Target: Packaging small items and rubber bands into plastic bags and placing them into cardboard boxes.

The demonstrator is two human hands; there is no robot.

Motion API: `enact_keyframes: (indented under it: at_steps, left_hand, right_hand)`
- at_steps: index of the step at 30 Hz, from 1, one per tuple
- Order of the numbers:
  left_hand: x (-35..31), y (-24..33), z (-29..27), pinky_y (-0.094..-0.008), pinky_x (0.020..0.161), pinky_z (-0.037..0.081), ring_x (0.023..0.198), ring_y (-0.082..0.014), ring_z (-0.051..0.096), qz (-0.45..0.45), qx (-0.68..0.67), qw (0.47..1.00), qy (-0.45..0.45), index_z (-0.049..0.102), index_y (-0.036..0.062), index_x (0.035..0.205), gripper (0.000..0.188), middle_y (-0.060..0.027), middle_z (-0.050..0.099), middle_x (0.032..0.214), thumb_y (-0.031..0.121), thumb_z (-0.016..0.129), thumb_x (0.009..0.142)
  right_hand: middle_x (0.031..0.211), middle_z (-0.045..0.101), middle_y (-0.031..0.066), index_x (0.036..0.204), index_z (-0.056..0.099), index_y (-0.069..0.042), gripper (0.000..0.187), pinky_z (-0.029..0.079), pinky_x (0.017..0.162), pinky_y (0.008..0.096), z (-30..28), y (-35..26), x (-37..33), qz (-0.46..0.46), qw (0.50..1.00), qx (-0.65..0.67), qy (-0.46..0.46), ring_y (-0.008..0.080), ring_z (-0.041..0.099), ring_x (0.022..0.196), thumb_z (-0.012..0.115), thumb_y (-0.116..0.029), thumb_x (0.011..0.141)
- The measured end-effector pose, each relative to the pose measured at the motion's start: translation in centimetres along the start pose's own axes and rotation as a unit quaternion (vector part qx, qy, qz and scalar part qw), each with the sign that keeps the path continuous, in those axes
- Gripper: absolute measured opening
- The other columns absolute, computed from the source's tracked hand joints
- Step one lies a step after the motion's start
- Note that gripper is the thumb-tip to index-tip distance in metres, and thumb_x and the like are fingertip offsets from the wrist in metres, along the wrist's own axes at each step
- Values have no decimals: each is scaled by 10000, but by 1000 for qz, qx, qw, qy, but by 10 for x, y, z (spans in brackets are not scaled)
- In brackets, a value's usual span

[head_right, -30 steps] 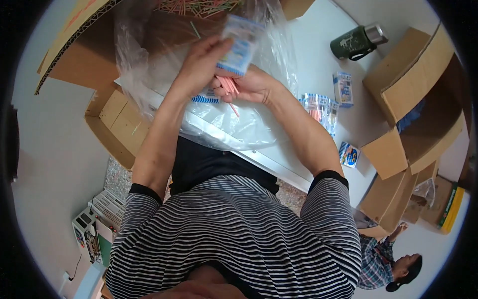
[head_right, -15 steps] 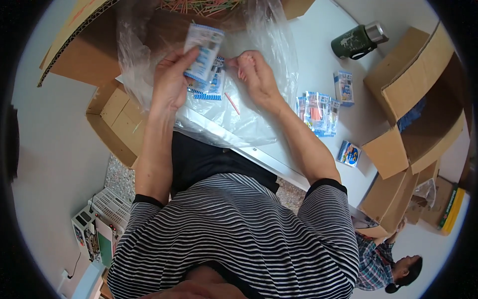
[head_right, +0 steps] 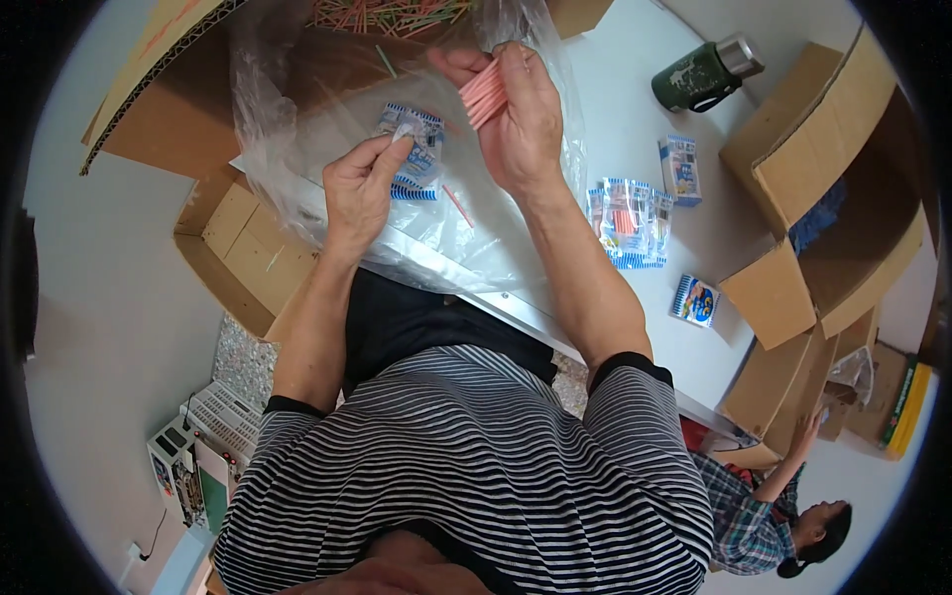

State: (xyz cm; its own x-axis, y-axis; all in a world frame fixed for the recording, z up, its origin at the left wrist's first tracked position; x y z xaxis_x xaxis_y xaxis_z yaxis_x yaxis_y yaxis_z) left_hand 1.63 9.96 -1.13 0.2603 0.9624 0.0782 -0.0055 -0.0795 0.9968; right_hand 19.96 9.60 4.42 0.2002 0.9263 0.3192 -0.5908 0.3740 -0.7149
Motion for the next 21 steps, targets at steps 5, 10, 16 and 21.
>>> enact_keyframes:
  at_steps: [5,10,16,21]
  left_hand:
    - [-6,-14,3,-201,693,495,771,-57,624,-74,-179,981,3,730,-51,1031,190,-52,730,900,98,736,913]
    - [-8,-15,14,-203,683,505,760,-66,641,-96,-243,965,-25,707,-55,1093,231,-63,732,920,90,730,915]
    - [-10,-18,16,-209,694,510,770,-63,638,-107,-210,971,-49,712,-48,1090,229,-49,730,933,111,719,926]
    - [-14,-16,13,-209,670,487,740,-45,598,-89,-198,975,-39,729,-40,1040,216,-11,710,860,148,722,933]
  right_hand:
    - [1159,666,204,1112,544,-58,263,357,1134,530,18,-5,0,-30,999,-8,-13,451,566,1236,401,-277,1082]
    - [1140,667,202,1108,542,-57,246,359,1133,545,10,8,-3,-7,1000,6,2,447,571,1231,414,-264,1077]
    - [1132,668,190,1091,554,-63,249,375,1123,552,12,23,-8,48,998,23,32,438,573,1233,434,-281,1070]
    - [1139,675,198,1088,566,-62,256,344,1141,558,12,8,-1,0,999,31,-5,446,573,1230,422,-273,1074]
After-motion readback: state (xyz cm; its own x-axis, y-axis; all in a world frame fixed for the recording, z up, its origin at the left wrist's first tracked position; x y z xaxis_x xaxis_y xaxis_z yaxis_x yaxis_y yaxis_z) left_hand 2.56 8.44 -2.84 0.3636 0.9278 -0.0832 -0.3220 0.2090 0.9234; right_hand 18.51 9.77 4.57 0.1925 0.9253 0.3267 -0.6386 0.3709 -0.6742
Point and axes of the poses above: each hand's wrist, its own x-axis towards the middle knuckle, its own z-axis out of the palm, y = z × x, the point moved 8 cm from there along x, towards the middle knuckle
